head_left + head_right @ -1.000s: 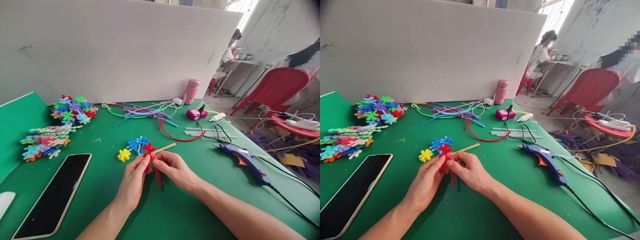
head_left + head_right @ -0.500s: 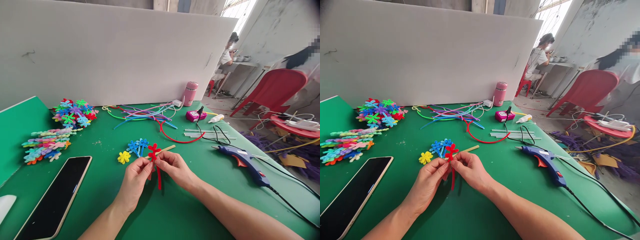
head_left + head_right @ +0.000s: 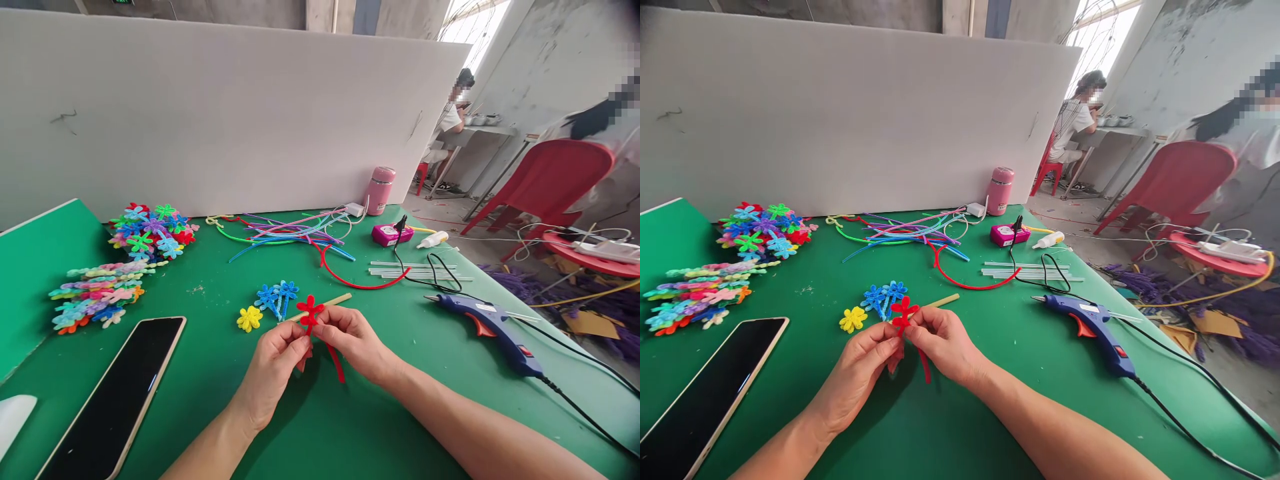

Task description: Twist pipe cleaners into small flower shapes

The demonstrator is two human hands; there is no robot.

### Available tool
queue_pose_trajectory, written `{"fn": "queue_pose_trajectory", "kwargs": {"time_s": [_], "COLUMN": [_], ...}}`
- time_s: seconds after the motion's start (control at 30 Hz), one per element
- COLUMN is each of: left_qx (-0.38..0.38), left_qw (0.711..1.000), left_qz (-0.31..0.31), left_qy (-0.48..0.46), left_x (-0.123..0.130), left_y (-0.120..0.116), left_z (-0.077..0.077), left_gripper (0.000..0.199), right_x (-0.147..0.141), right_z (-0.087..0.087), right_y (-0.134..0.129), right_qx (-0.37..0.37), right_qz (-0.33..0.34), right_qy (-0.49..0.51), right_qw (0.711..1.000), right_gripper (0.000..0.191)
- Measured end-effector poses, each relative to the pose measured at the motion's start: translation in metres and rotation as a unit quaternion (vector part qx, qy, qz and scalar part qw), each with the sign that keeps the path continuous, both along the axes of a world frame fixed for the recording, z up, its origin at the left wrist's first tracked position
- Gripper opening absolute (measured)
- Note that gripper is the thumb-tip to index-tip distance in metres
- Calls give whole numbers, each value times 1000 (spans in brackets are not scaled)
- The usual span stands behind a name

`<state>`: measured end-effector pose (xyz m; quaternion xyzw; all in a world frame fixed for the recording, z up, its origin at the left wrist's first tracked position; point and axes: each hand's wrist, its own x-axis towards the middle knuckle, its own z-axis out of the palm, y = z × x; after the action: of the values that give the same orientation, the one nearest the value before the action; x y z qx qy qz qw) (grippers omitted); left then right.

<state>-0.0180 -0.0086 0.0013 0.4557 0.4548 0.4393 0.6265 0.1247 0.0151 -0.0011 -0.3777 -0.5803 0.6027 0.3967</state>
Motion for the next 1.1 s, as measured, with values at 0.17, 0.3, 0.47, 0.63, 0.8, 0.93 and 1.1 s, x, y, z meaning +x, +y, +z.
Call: {"fn": "queue_pose_trajectory", "kwargs": {"time_s": [0.17, 0.3, 0.47, 0.63, 0.8, 0.93, 1.1], "left_qx": [-2, -5, 7, -25, -41, -28, -47], "left_qw": [997, 998, 999, 997, 996, 997, 995], "left_qz": [24, 30, 30, 13, -3, 12, 22], "left_qy": [-69, -56, -40, -71, -77, -75, -88], "left_x": [1, 1, 0, 0, 1, 1, 1], "left_y": [-1, -1, 1, 2, 2, 3, 2], "left_z": [-2, -3, -3, 1, 2, 2, 4], "left_gripper": [16, 16, 12, 12, 13, 15, 14], "right_x": [-2, -3, -2, -1, -1, 0, 1], "right_z": [0, -1, -1, 3, 6, 4, -1], "right_y": [-3, -7, -7, -7, -7, -6, -4], "right_qx": [0, 19, 27, 18, 1, 11, 7], "right_qz": [46, 54, 49, 64, 100, 72, 56], "right_qy": [-12, -42, -72, -73, -55, -78, -63], "right_qw": [999, 997, 996, 995, 993, 994, 996], "right_gripper": [30, 27, 23, 21, 19, 21, 23]}}
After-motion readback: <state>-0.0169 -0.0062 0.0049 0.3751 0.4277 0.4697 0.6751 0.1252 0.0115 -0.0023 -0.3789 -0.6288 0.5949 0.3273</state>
